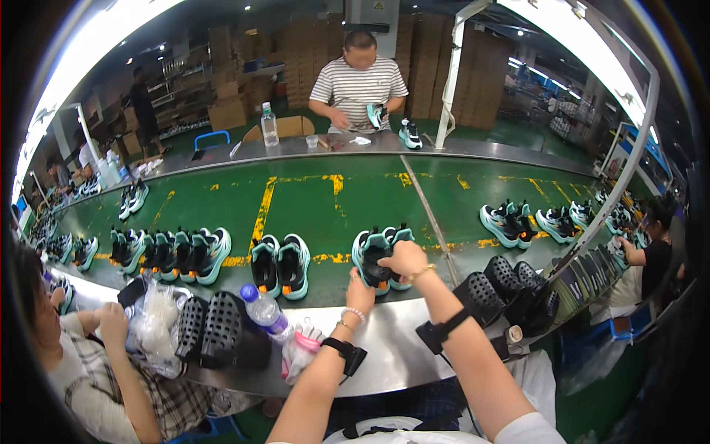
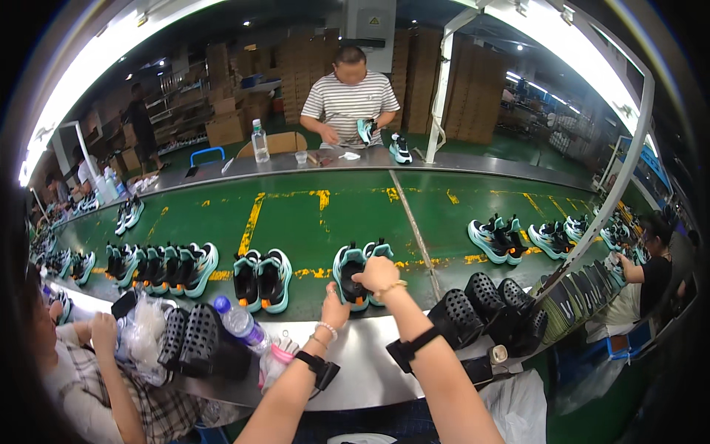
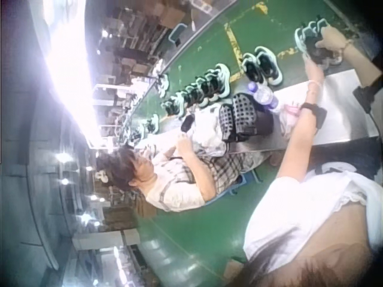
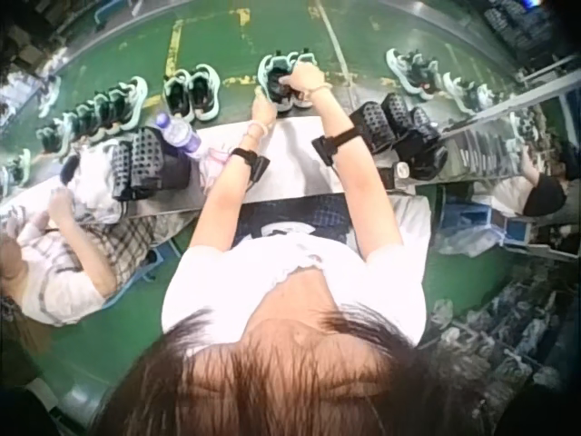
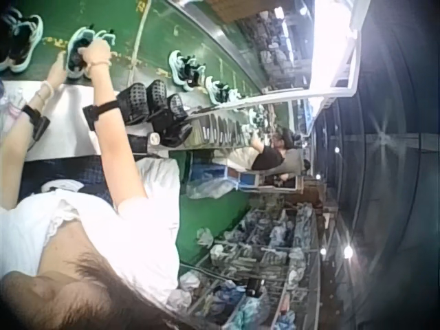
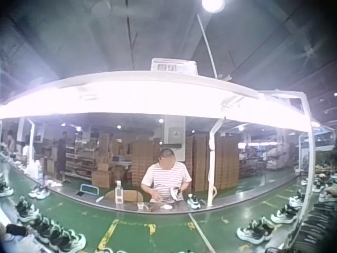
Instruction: Inspect and organize finished sneakers on a conveyor belt in a shoe factory.
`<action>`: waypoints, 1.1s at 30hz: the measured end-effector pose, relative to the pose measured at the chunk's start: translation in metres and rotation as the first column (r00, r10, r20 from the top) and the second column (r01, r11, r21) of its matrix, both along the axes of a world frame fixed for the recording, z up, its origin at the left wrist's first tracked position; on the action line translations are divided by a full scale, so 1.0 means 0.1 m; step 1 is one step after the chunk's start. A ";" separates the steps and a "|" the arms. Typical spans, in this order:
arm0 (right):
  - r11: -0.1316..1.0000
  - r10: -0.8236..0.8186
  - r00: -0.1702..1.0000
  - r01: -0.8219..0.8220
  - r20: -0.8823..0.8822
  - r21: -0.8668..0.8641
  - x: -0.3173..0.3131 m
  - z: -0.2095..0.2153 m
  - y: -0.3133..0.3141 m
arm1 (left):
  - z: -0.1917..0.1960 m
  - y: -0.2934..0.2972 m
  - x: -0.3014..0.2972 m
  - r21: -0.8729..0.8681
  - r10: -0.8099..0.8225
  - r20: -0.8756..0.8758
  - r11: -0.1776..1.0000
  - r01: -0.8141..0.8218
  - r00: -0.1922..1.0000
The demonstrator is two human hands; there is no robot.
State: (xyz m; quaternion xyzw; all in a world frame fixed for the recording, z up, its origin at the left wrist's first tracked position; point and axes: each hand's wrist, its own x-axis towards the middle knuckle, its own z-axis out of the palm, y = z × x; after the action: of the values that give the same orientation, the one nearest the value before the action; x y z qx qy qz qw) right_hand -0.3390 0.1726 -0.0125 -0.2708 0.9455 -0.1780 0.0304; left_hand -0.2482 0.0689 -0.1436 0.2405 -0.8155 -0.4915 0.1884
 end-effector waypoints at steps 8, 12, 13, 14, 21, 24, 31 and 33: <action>0.987 -0.159 0.986 0.160 -0.058 0.022 -0.03 -0.84 -0.87 | -0.26 0.00 0.00 -0.153 0.032 -0.193 0.986 -0.062 0.981; 0.987 -0.152 0.986 0.148 0.067 0.063 -0.35 -1.03 -0.91 | -0.28 0.04 0.01 -0.083 -0.059 -0.151 0.995 0.047 0.987; 0.984 -0.174 0.980 0.170 0.091 0.053 -0.40 -1.11 -0.92 | -0.31 0.08 0.04 -0.121 -0.062 -0.145 0.992 0.044 0.988; 0.981 -0.191 0.978 0.192 0.078 0.003 -0.48 -1.20 -0.89 | -0.31 0.12 -0.03 -0.157 -0.069 -0.145 0.987 0.046 0.987; 0.935 0.034 0.989 0.019 0.144 -0.354 -0.27 -0.98 -0.50 | -0.24 0.08 -0.16 -0.221 -0.044 -0.113 0.975 0.018 0.993; 0.777 0.291 0.954 -0.280 -0.071 -0.564 0.46 -0.51 -0.14 | -0.15 -0.21 -0.14 -0.355 0.043 -0.174 0.929 -0.103 0.984; 0.710 -0.377 0.873 0.057 -0.310 -0.702 0.93 0.59 2.14 | 0.59 0.46 -0.35 -0.365 -0.211 -0.045 0.913 0.180 0.977; 0.711 -0.527 0.792 0.211 -0.309 -0.671 0.72 0.41 2.60 | 0.45 0.53 -0.47 -0.684 -0.200 0.126 0.692 0.231 0.972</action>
State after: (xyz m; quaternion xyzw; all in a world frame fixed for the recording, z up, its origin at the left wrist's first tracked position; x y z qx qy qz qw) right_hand -0.2672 0.4331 0.0281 -0.0993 0.8493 -0.3995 -0.3304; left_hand -0.2948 0.1218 -0.0987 0.0654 -0.9661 -0.1635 0.1887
